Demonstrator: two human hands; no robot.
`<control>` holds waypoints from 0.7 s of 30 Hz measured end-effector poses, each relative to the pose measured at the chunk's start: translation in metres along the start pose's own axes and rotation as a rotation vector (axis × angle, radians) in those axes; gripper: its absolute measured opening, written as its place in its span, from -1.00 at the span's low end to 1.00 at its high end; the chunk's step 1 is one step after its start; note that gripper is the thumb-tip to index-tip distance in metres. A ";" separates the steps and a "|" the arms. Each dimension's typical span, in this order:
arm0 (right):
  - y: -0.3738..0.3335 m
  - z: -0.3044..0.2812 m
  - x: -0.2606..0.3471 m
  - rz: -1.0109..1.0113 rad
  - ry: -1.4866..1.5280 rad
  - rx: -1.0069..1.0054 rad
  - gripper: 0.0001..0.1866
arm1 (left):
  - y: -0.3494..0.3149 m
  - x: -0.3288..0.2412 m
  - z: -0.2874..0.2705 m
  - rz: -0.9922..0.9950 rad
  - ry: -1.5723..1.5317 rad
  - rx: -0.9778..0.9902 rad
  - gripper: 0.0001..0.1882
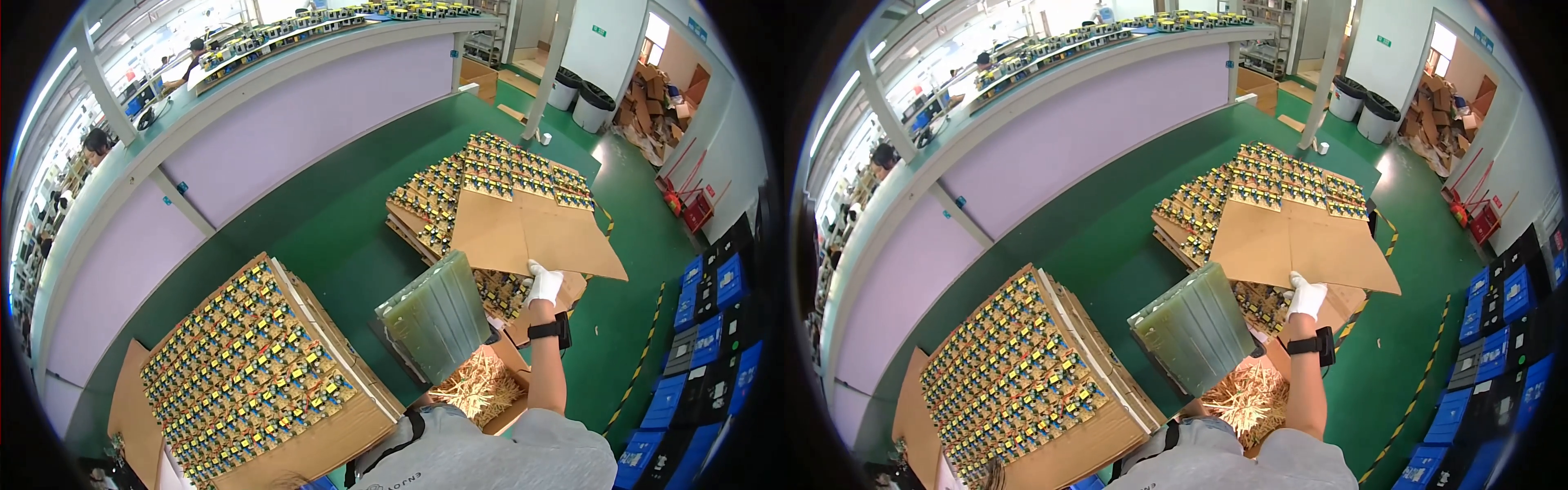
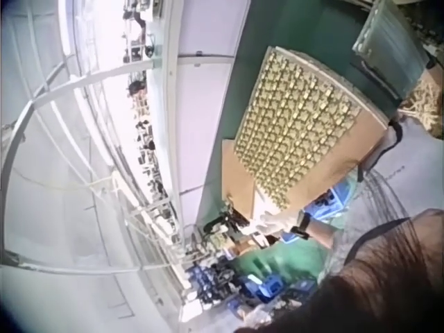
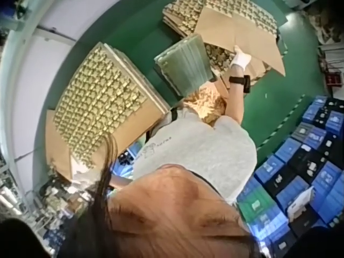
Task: The person picks up a circuit board from a stack, places it into a jig, and then moves it to a cardboard sheet. After filling the sheet with boards, they lift the cardboard and place it onto a stack.
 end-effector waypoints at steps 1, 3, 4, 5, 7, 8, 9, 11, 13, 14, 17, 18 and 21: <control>0.001 -0.004 0.003 0.002 -0.049 0.042 -0.46 | 0.003 0.006 0.000 -0.003 0.003 0.005 -0.51; 0.013 -0.010 -0.008 0.010 -0.028 0.063 -0.50 | 0.004 0.012 0.001 0.019 -0.012 0.014 -0.52; 0.007 -0.011 -0.003 0.047 -0.001 0.038 -0.51 | 0.002 0.008 0.006 0.022 -0.010 0.018 -0.52; 0.005 -0.011 -0.002 0.085 0.026 0.012 -0.52 | 0.000 0.003 0.015 -0.009 0.015 0.020 -0.52; 0.037 -0.031 -0.015 0.123 0.046 0.032 -0.53 | 0.001 0.005 0.026 -0.038 0.035 0.036 -0.52; 0.056 -0.048 -0.023 0.153 0.067 0.054 -0.54 | 0.002 0.009 0.032 0.027 -0.009 0.077 -0.52; 0.074 -0.067 -0.026 0.124 0.040 0.067 -0.57 | 0.002 0.012 0.037 0.085 -0.054 0.115 -0.53; 0.074 -0.100 -0.015 0.044 -0.172 0.120 -0.57 | 0.006 0.023 0.037 0.047 -0.094 0.144 -0.52; 0.050 -0.130 -0.006 0.052 -0.191 0.235 -0.54 | -0.001 0.009 0.050 0.008 -0.135 0.171 -0.51; 0.031 -0.143 0.013 0.053 -0.163 0.277 -0.52 | -0.012 -0.026 0.070 0.189 -0.130 0.138 -0.51; 0.038 -0.227 0.003 0.160 -0.007 0.571 -0.49 | -0.017 -0.042 0.087 0.120 0.105 0.142 -0.52; 0.040 -0.245 -0.003 0.201 -0.069 0.443 -0.57 | -0.016 -0.029 0.081 -0.102 0.369 0.146 -0.53; 0.094 -0.313 -0.059 0.537 -0.188 0.240 -0.60 | -0.004 0.002 0.077 0.187 0.487 0.134 -0.52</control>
Point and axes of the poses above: each hand's wrist, its own y-axis towards the middle knuckle, its own z-axis out of the palm, x = y × z, the point moved 5 cm from there along y, towards the middle knuckle, and after that the axes turned 14 degrees about -y, right-handed, at the moved point
